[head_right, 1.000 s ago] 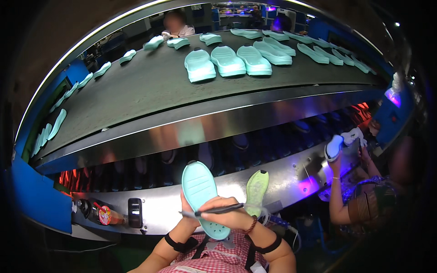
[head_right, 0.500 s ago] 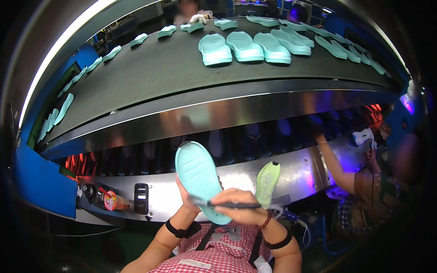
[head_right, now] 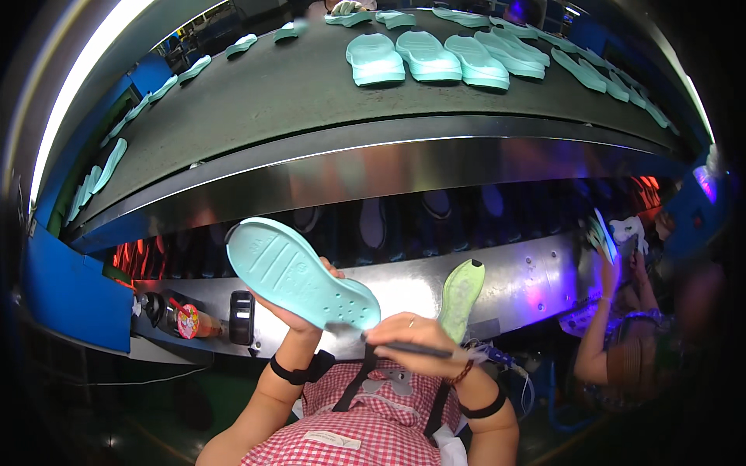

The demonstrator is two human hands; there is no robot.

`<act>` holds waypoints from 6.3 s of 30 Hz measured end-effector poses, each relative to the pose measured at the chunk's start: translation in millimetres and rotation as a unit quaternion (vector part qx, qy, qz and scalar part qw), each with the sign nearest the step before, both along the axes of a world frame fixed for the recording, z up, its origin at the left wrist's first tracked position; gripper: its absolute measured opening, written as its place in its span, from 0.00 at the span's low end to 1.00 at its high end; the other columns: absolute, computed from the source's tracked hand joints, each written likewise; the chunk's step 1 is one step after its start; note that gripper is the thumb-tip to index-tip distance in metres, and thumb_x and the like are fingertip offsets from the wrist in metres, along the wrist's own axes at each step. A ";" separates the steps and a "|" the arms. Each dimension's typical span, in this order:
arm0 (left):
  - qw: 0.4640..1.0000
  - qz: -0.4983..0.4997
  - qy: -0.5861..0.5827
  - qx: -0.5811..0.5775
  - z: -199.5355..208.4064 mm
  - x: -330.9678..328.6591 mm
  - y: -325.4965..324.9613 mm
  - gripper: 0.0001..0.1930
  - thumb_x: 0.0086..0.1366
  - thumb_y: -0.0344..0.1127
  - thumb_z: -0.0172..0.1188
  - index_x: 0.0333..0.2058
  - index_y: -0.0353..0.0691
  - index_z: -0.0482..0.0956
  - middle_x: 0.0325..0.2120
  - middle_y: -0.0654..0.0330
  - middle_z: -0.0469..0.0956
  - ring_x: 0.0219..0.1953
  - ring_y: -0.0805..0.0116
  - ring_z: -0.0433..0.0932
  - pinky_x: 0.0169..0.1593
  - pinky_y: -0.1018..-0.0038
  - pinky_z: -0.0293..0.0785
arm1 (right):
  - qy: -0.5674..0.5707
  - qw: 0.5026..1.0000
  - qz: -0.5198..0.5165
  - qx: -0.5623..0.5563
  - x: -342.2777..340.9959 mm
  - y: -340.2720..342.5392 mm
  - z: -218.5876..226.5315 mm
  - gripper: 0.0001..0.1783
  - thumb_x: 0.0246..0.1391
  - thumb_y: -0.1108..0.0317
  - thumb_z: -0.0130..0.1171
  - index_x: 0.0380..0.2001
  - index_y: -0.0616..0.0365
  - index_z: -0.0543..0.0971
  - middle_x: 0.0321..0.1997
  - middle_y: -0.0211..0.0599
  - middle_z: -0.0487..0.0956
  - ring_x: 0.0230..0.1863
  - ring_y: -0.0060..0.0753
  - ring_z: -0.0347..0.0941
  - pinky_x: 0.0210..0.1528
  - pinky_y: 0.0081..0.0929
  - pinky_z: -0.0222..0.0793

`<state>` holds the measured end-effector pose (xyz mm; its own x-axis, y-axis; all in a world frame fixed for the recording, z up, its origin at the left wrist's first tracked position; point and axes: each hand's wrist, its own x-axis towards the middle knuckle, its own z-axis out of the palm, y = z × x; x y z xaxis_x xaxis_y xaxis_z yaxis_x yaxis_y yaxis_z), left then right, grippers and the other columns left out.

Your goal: Applying adhesive to shoe soles with a brush in a manufacturing line.

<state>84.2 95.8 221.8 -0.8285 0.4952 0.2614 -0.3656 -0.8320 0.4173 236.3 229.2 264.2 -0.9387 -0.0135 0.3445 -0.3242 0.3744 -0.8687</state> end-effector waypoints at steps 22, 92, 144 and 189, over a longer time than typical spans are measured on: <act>0.998 -0.020 -0.051 -0.028 7.9 6.6 -1.7 0.51 0.48 0.78 0.21 0.53 0.37 0.60 0.41 0.47 0.71 0.40 0.54 0.74 0.42 0.60 0.72 | -0.016 0.980 -0.143 -0.139 9.6 -6.2 0.8 0.09 0.32 0.82 0.60 0.24 0.65 0.78 0.31 0.43 0.78 0.35 0.35 0.73 0.42 0.28 0.68; 0.932 -0.283 -0.218 -0.056 -30.4 35.0 6.3 0.50 0.48 0.77 0.24 0.54 0.39 0.59 0.46 0.46 0.67 0.47 0.50 0.68 0.52 0.54 0.62 | -0.009 0.975 -0.205 -0.086 0.5 -6.6 -6.6 0.11 0.39 0.78 0.61 0.31 0.63 0.79 0.35 0.42 0.78 0.38 0.32 0.75 0.42 0.23 0.69; 0.972 -0.216 -0.078 -0.039 15.7 40.5 -10.7 0.35 0.59 0.57 0.40 0.57 0.36 0.54 0.53 0.44 0.60 0.52 0.45 0.64 0.56 0.50 0.57 | 0.031 0.997 0.011 -0.075 17.0 -27.8 35.8 0.11 0.40 0.82 0.59 0.32 0.65 0.78 0.36 0.46 0.78 0.40 0.35 0.75 0.43 0.25 0.71; 0.872 -0.412 -0.038 -0.262 30.1 14.3 -27.5 0.27 0.62 0.42 0.47 0.56 0.32 0.56 0.49 0.48 0.66 0.47 0.63 0.72 0.49 0.71 0.70 | -0.108 0.990 0.061 0.067 43.4 32.5 38.9 0.14 0.45 0.72 0.58 0.39 0.59 0.77 0.40 0.40 0.77 0.40 0.35 0.75 0.42 0.25 0.70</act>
